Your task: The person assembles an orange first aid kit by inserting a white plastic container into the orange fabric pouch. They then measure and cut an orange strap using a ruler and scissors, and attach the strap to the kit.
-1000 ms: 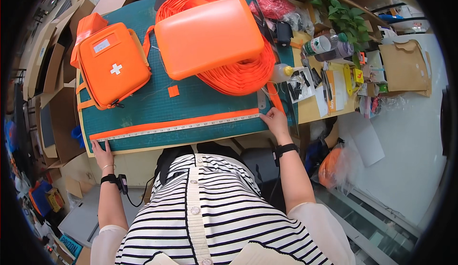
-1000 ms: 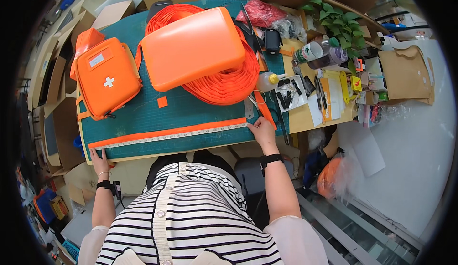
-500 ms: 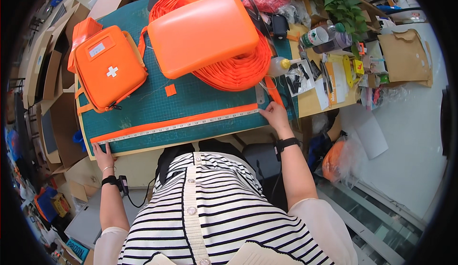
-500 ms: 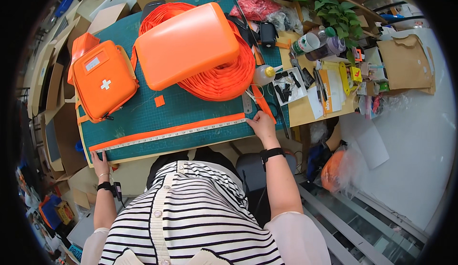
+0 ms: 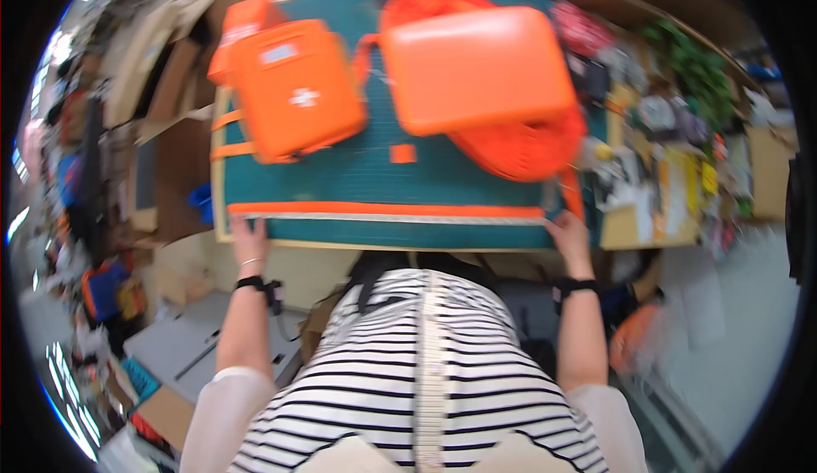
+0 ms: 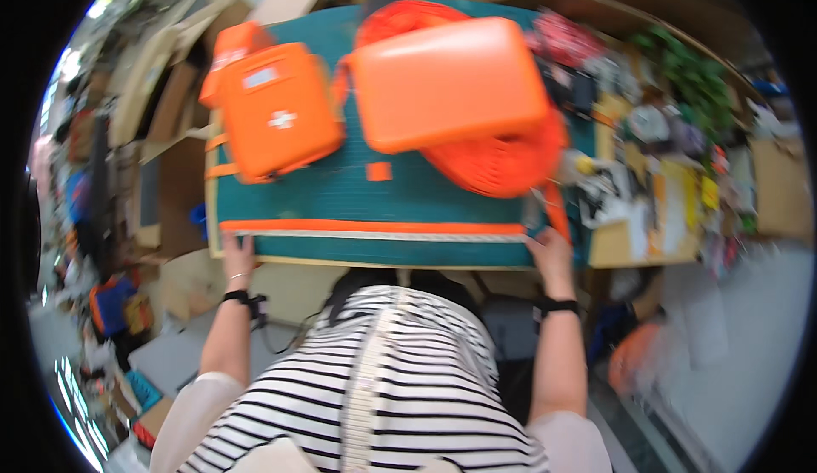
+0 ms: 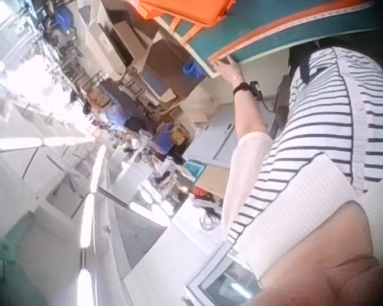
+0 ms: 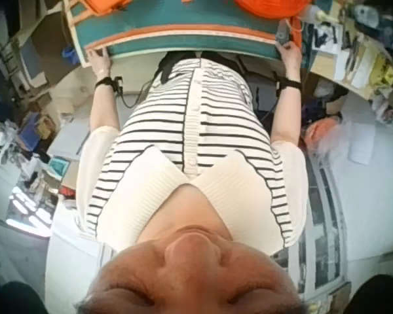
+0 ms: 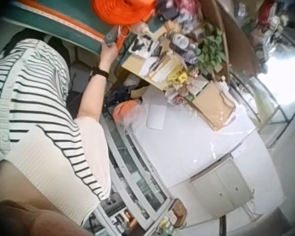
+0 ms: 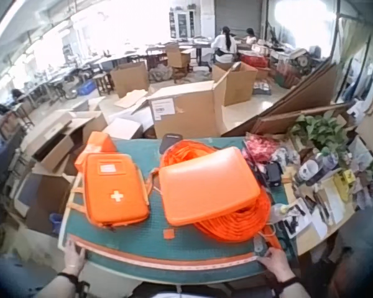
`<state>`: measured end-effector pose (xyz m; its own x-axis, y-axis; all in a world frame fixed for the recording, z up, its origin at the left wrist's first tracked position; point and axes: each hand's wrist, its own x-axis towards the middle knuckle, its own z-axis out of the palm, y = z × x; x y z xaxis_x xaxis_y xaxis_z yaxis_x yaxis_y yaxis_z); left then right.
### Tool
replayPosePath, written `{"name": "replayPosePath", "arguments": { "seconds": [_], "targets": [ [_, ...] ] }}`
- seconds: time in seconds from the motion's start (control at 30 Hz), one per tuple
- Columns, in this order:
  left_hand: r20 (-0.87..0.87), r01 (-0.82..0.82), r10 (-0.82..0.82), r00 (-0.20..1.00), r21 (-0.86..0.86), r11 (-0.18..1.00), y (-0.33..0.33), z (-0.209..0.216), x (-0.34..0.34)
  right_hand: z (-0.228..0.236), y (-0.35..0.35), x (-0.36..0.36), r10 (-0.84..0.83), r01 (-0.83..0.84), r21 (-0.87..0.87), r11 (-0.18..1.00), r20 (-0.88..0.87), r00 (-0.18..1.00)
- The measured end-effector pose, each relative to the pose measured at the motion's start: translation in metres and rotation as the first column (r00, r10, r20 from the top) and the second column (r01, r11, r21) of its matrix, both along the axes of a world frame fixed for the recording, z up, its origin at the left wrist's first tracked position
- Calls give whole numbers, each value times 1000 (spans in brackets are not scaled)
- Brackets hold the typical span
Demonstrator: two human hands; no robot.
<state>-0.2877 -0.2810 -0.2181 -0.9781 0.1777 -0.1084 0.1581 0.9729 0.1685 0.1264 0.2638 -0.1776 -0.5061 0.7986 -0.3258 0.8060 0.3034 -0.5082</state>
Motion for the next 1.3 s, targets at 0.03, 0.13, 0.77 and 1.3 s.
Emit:
{"name": "replayPosePath", "arguments": {
  "seconds": [0.03,0.13,0.77,1.3],
  "targets": [
    [70,-46,41,997,69,997,16,11,3,-4,1,5,-28,27,-45,999,-15,999],
    [26,-59,58,998,41,997,20,19,8,-18,9,14,41,-42,-15,999,-47,998],
    [-56,-147,143,988,-82,986,33,38,17,-34,24,18,120,-121,-16,993,-8,993],
    [-190,-210,226,956,99,973,29,32,30,-58,85,42,154,-109,-231,967,186,970]
  ]
}}
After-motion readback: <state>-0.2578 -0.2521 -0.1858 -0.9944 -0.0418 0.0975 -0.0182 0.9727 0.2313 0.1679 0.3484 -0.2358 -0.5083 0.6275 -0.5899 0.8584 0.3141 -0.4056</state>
